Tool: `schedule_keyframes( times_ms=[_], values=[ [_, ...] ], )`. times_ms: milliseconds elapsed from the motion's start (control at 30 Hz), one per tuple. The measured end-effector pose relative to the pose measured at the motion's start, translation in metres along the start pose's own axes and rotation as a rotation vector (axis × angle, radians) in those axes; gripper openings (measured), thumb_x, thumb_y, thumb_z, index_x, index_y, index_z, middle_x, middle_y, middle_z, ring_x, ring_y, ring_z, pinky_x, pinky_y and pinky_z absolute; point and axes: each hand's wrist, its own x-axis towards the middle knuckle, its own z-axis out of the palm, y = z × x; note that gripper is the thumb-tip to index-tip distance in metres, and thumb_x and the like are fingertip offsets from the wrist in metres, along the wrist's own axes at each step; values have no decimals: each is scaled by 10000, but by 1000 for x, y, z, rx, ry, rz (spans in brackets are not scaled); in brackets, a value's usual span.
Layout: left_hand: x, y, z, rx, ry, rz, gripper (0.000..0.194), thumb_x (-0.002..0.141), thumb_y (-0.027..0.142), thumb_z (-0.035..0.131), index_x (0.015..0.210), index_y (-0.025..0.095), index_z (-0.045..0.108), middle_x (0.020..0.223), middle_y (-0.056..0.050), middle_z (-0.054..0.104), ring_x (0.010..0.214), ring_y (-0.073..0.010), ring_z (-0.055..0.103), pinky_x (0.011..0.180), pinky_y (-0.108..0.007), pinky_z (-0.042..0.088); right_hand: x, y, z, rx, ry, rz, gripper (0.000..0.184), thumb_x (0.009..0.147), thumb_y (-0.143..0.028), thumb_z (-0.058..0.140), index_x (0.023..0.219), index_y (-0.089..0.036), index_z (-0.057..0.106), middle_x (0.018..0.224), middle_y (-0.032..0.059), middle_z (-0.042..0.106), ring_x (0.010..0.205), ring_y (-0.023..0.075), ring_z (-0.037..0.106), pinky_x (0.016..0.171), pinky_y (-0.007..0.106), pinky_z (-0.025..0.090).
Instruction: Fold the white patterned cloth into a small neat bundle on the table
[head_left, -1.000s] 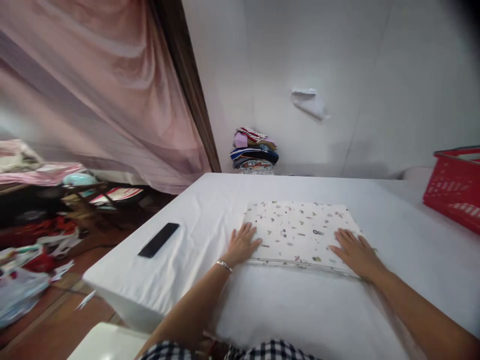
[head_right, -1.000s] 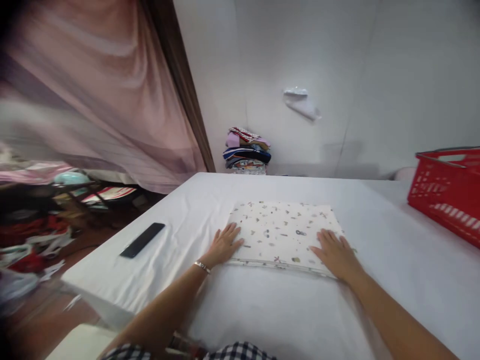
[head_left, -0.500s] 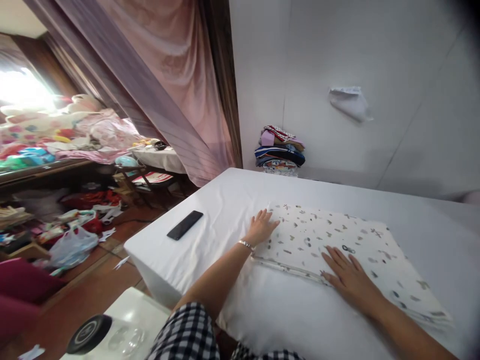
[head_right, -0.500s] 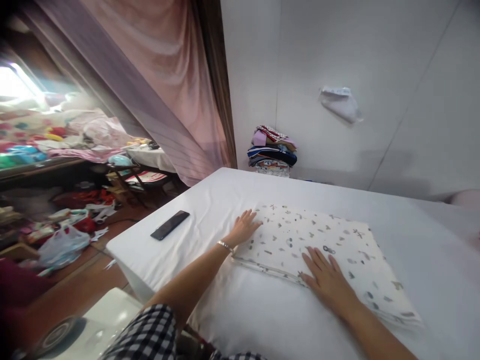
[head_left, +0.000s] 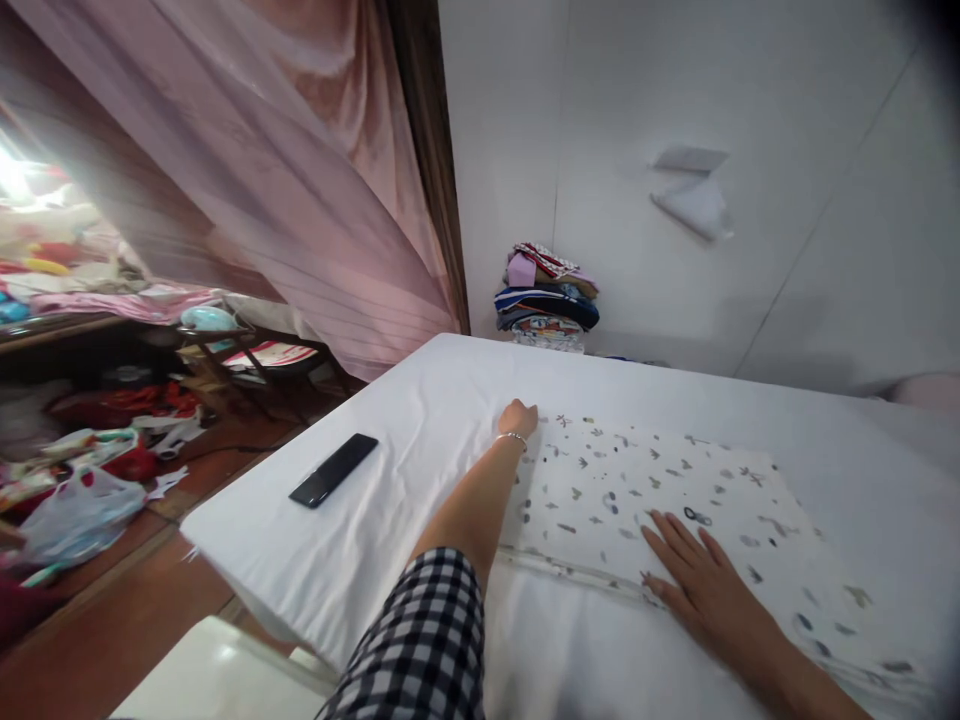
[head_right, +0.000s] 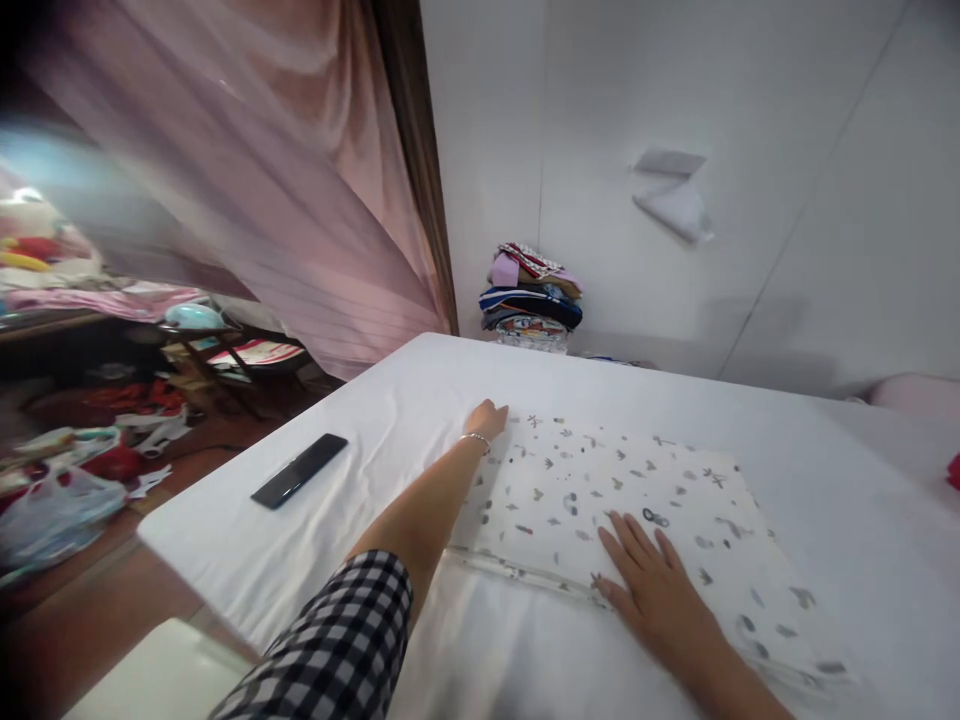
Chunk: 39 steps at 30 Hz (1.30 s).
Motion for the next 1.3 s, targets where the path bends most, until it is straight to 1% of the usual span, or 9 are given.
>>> schedule_keyframes(
  times_ms=[267, 533, 633, 733, 833, 933, 1067, 1167, 1300],
  values=[
    [24, -1, 11, 11, 10, -10, 344, 825, 236, 474, 1125, 162, 626, 1128, -144, 681, 1044, -241, 639, 805, -318, 489, -1, -4, -2, 45, 17, 5, 615, 925, -606, 360, 1485, -361, 287, 1552, -26, 217, 1428, 287, 197, 1160, 556, 170],
    [18, 5, 15, 118, 103, 116, 354, 896, 309, 406, 1151, 173, 612, 1288, -154, 568, 1165, -282, 557, 929, -399, 460, 1, -14, -19, 88, -49, 16, 625, 951, -599, 301, 1501, -303, 269, 1567, 9, 164, 1447, 260, 135, 1177, 521, 112],
    [4, 10, 22, 174, 136, 312, 442, 911, 422, 407, 1267, 196, 541, 1458, -112, 425, 1347, -279, 372, 1090, -430, 331, 2, -18, -28, 135, -92, 41, 642, 953, -610, 266, 1507, -285, 260, 1573, 17, 126, 1452, 259, 101, 1182, 506, 74],
    [-12, 6, 36, 296, 88, 578, 522, 929, 514, 341, 1358, 242, 460, 1533, -59, 327, 1421, -257, 246, 1167, -467, 187, 3, -19, -38, 221, -162, 76, 683, 942, -640, 244, 1515, -268, 236, 1579, 19, 81, 1456, 258, 44, 1184, 491, 17],
    [-21, -1, 46, 384, 26, 628, 589, 932, 554, 283, 1412, 235, 401, 1540, -70, 309, 1436, -261, 213, 1175, -513, 129, 8, -12, -54, 366, -284, 98, 721, 927, -672, 226, 1524, -268, 197, 1582, 15, 53, 1456, 255, 23, 1184, 481, 23],
    [-22, -3, 48, 415, 19, 620, 630, 931, 565, 251, 1432, 205, 380, 1542, -87, 301, 1439, -271, 207, 1171, -532, 128, 30, 2, -76, 430, -265, 147, 741, 919, -685, 202, 1537, -287, 107, 1586, -6, -7, 1455, 247, -12, 1184, 467, 38],
    [-20, -2, 45, 416, 11, 625, 645, 931, 572, 240, 1440, 200, 371, 1542, -91, 294, 1438, -277, 211, 1166, -543, 133, 88, 34, -96, 282, -120, 269, 757, 923, -662, 188, 1546, -242, 93, 1593, 6, -41, 1452, 240, -62, 1184, 429, 13],
    [-20, -2, 45, 413, 26, 630, 630, 931, 568, 261, 1433, 207, 385, 1535, -94, 308, 1432, -278, 230, 1161, -551, 144, 125, 62, -87, 122, -77, 381, 716, 950, -578, 189, 1537, -173, 138, 1598, 56, 8, 1456, 236, -47, 1178, 439, 8],
    [-20, -3, 47, 405, 31, 625, 626, 935, 561, 272, 1434, 201, 387, 1531, -96, 313, 1431, -274, 236, 1164, -545, 140, 142, 91, -57, 39, -135, 477, 686, 946, -535, 227, 1510, -143, 229, 1588, 89, 131, 1459, 265, 51, 1160, 512, 60]
  ],
)
